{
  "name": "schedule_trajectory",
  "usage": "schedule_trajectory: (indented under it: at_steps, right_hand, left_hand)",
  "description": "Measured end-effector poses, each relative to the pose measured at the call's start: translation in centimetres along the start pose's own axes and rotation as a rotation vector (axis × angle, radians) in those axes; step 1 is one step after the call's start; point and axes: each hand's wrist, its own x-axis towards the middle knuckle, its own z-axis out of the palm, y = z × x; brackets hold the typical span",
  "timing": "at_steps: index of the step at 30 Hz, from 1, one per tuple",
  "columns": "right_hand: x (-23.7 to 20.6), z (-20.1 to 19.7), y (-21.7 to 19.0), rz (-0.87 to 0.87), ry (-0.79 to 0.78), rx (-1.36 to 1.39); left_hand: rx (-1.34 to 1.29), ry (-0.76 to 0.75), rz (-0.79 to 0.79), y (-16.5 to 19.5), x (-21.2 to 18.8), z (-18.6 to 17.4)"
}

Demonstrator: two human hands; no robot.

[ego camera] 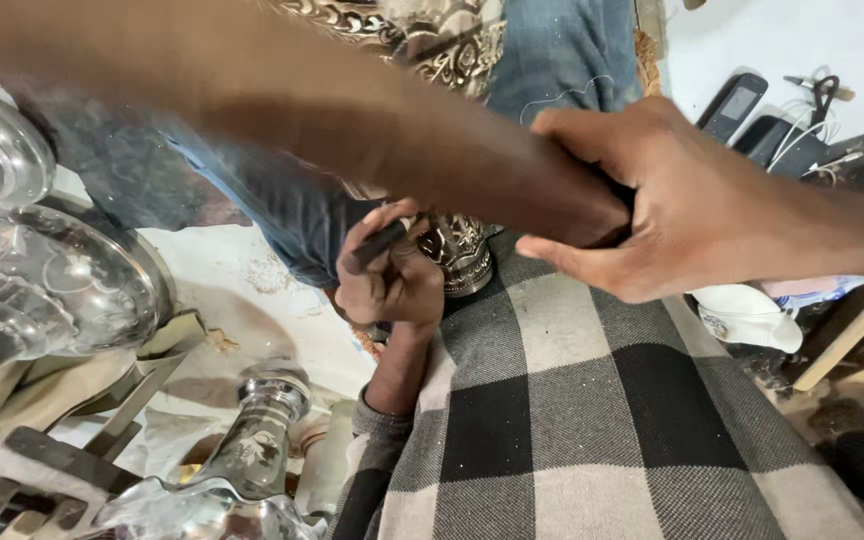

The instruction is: The person holds a silver metal vase on their lap and uses a wooden mallet to strike a chisel, engraving decorative patterns into the vase's surface. The person repeatedly adjusts the chisel and strikes it to create detailed designs.

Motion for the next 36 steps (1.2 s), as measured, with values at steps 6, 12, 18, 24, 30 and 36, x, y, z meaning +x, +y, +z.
schedule_trajectory:
  at_steps: [6,12,18,24,30,36]
  right_hand:
    - [0.0,-0.7,-2.1,-0.014,-0.113,-0.556]
    - [0.8,-1.6,-5.7,-0.388,-0.011,-0.620]
    - [2.7,-2.1,-11.9,-0.202,-0.190,-1.051]
    - [3.6,-1.3,-12.6,0.020,-0.425,-1.293]
    - [2.9,-1.4,-11.5,-0.199,-0.172,-1.130]
    - [3.5,-1.4,-13.2,-0.168,-0.183,-1.233]
  left_hand:
    - [0.110,-0.026,0.066,-1.9,-0.5,-0.7]
    - [0.044,-0.093,0.044,-1.1,0.3,-1.2]
    - [-0.003,-0.122,0.028,-1.0,0.6,-1.1]
    - [-0.070,-0.167,0.000,-1.7,0.3,-0.4]
    - [-0.111,-0.196,-0.026,-2.1,0.2,-0.4]
    - [-0.262,-0.176,-0.118,-1.6,0.1,-1.6]
